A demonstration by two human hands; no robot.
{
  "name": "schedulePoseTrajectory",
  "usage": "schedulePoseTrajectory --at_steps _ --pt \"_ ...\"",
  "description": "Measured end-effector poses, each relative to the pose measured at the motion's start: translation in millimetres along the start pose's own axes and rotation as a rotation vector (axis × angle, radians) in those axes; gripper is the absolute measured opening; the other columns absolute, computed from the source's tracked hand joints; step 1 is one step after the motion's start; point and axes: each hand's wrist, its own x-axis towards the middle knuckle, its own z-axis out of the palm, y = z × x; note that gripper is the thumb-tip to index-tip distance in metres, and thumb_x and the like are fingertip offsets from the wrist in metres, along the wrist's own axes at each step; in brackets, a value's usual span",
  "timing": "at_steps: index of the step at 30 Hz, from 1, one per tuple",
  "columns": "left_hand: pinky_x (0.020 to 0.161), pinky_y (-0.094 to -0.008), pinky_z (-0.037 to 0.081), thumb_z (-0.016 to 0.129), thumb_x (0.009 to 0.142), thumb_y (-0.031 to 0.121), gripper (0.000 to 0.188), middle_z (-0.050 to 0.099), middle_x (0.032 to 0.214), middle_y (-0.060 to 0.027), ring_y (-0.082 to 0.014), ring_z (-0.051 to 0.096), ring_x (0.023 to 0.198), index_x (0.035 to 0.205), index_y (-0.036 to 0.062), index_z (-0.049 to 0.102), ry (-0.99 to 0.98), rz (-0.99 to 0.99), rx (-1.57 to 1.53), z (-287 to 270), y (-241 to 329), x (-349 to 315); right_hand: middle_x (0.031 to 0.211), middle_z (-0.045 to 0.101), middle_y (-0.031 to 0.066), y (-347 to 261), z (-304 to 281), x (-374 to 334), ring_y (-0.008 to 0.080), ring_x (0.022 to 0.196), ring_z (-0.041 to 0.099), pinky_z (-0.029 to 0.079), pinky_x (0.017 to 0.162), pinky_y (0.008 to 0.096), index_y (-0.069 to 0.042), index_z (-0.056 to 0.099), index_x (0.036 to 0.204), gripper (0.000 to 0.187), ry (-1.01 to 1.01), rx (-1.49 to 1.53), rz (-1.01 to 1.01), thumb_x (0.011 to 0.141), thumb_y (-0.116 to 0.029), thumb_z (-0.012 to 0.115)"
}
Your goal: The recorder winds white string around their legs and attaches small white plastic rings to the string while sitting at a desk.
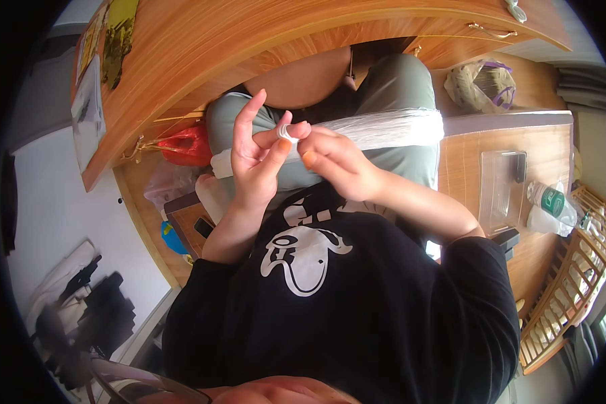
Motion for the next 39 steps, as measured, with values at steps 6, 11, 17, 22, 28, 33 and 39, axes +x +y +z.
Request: schedulePoseTrajectory --at_steps 6,11,17,22,28,33,39 --pt "0.112 -0.0393 0.033 0.063 0.091 0.001 0.070 0.072 0.102 -0.0135 -0.0176 0.065 0.108 0.147 0.0012 0.021 -0.208 0.046 -0.198 -8 -3 -1 0.086 0.044 0.0049 -8 3 11 0.0173 0.081 0.042 0.036 0.075 0.0305 -0.007 0.046 0.082 0.029 0.108 0.631 0.107 0.101 -0.029 0.043" --pt "0.099 -0.0384 0.046 0.064 0.087 -0.008 0.076 0.071 0.098 -0.0149 -0.0249 0.059 0.115 0.148 0.0033 0.019 -0.364 0.022 -0.042 -16 -1 3 0.086 0.048 0.0043 -11 -21 15 0.0172 0.079 0.044 0.037 0.074 0.0311 -0.006 0.047 0.082 0.029 -0.089 0.333 0.160 0.101 -0.028 0.043" --pt "0.087 -0.0311 0.052 0.063 0.084 -0.013 0.068 0.072 0.096 -0.0116 -0.0189 0.068 0.096 0.143 0.0052 0.035 -0.377 0.000 0.064 -15 4 5 0.084 0.052 0.0089 -22 -29 30 0.0245 0.080 0.049 0.040 0.072 0.0363 -0.004 0.052 0.085 0.024 -0.166 -0.081 0.011 0.099 -0.024 0.047" --pt "0.085 -0.0302 0.052 0.065 0.079 -0.013 0.070 0.071 0.097 -0.0120 -0.0200 0.069 0.092 0.142 0.0045 0.039 -0.289 0.086 0.384 -16 3 4 0.087 0.055 0.0069 -34 -24 32 0.0265 0.080 0.052 0.042 0.071 0.0374 -0.006 0.056 0.085 0.012 -0.155 -0.592 -0.374 0.083 -0.016 0.061" --pt "0.085 -0.0312 0.050 0.065 0.078 -0.013 0.071 0.071 0.099 -0.0107 -0.0236 0.068 0.095 0.143 0.0047 0.040 -0.167 0.312 0.560 -15 -3 3 0.091 0.059 0.0032 -35 -5 18 0.0201 0.077 0.055 0.041 0.066 0.0320 -0.008 0.060 0.081 0.021 -0.009 -1.076 -0.618 0.063 -0.016 0.069" --pt "0.091 -0.0320 0.046 0.064 0.080 -0.012 0.075 0.072 0.105 -0.0108 -0.0231 0.067 0.100 0.146 0.0055 0.033 -0.206 0.366 0.561 -12 3 9 0.086 0.057 0.0026 -25 3 7 0.0203 0.074 0.054 0.040 0.065 0.0335 -0.008 0.059 0.080 0.019 0.030 -1.088 -0.564 0.064 -0.013 0.069" --pt "0.092 -0.0328 0.045 0.064 0.078 -0.013 0.080 0.072 0.105 -0.0101 -0.0260 0.064 0.104 0.148 0.0048 0.030 -0.221 0.419 0.610 -15 1 11 0.094 0.061 0.0109 -37 -12 15 0.0288 0.084 0.056 0.044 0.075 0.0394 -0.003 0.064 0.095 0.020 0.180 -0.766 -0.355 0.077 -0.011 0.064"
